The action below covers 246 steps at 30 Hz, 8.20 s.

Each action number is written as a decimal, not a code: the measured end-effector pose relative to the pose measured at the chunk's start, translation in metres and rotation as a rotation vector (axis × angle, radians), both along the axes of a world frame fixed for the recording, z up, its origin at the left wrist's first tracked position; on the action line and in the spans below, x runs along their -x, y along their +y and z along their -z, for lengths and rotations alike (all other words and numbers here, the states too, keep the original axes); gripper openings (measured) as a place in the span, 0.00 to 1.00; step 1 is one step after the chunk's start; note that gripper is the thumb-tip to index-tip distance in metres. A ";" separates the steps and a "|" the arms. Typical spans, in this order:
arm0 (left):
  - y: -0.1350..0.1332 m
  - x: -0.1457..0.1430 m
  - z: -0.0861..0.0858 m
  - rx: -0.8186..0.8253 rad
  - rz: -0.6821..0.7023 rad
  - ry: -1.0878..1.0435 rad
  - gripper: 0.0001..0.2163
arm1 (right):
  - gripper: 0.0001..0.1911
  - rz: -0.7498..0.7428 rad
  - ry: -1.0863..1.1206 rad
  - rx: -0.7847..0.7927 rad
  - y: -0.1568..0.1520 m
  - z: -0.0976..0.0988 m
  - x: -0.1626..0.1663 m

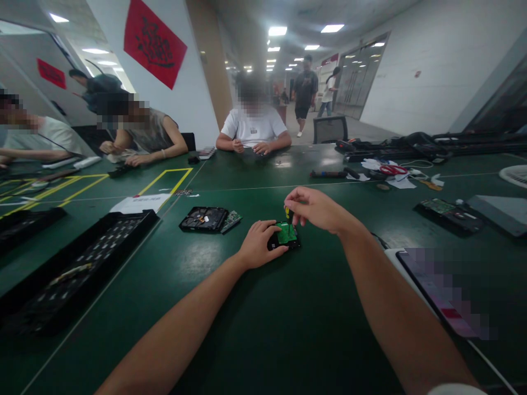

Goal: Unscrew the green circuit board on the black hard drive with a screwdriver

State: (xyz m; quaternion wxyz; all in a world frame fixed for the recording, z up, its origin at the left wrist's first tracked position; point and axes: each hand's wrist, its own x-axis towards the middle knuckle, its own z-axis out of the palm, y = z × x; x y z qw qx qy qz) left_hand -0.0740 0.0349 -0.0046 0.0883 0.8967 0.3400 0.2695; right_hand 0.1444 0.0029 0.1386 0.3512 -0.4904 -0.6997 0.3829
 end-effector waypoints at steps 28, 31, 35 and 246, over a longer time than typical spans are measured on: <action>0.000 0.000 0.000 -0.001 0.003 -0.008 0.27 | 0.07 0.029 -0.035 -0.045 0.003 0.002 -0.003; 0.000 0.000 -0.001 -0.004 0.002 -0.005 0.27 | 0.12 0.056 -0.068 -0.060 0.002 0.003 -0.004; -0.001 0.000 -0.001 -0.015 0.001 -0.010 0.27 | 0.13 0.070 -0.052 -0.038 0.000 0.002 -0.003; -0.001 0.000 -0.001 -0.003 -0.005 -0.002 0.27 | 0.07 0.129 -0.603 -0.549 0.004 0.002 0.003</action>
